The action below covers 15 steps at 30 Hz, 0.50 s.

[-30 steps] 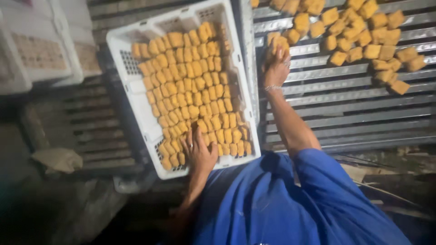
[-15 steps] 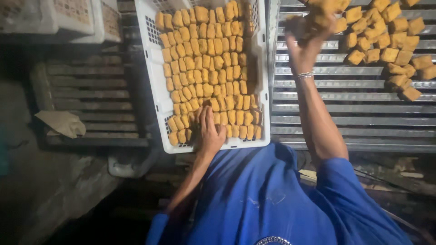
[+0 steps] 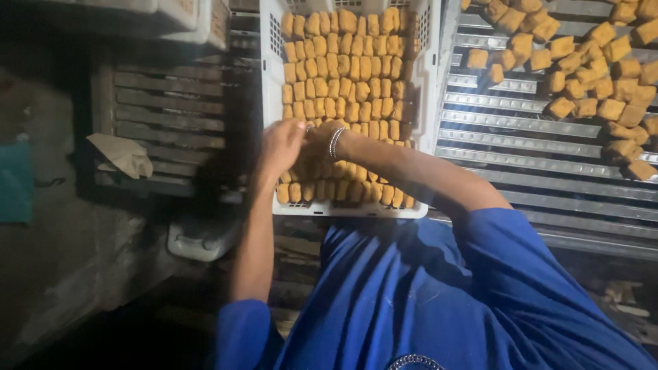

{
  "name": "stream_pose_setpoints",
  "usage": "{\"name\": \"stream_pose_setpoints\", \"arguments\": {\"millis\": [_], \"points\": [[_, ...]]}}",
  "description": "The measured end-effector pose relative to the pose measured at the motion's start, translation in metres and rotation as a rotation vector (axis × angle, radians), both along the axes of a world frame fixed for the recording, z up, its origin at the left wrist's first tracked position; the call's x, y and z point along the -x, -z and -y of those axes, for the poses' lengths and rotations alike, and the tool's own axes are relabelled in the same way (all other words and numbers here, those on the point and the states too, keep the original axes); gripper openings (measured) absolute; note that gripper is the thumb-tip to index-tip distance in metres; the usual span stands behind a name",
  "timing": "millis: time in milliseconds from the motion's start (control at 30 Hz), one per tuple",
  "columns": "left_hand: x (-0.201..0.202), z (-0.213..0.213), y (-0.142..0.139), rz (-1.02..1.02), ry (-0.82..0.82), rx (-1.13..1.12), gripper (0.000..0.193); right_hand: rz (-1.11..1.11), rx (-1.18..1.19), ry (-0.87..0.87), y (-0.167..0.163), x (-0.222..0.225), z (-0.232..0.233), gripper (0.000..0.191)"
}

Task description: The person picks up yellow fried food pieces one at a time from a slatted metal rack and arranges them in neat rows inside a white plastic basket, occasionally steadying the basket with the other hand and repositioning pieces already placed.

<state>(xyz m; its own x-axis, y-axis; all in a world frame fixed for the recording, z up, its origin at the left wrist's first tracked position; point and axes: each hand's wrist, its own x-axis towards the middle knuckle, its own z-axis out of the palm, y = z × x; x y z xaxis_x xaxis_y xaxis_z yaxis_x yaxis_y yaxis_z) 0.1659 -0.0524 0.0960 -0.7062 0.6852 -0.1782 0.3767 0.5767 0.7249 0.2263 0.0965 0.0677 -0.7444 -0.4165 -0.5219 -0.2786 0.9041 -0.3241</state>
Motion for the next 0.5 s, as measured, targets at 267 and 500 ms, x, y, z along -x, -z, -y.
{"name": "stream_pose_setpoints", "arguments": {"millis": [267, 500], "points": [[0.013, -0.017, 0.030, 0.105, 0.125, 0.310, 0.068, 0.201, 0.123, 0.268, 0.018, 0.001, -0.039, 0.031], [0.009, -0.004, 0.041, 0.013, 0.203, 0.423, 0.046, -0.127, 0.264, 0.345, 0.043, -0.008, -0.029, 0.038]]}}
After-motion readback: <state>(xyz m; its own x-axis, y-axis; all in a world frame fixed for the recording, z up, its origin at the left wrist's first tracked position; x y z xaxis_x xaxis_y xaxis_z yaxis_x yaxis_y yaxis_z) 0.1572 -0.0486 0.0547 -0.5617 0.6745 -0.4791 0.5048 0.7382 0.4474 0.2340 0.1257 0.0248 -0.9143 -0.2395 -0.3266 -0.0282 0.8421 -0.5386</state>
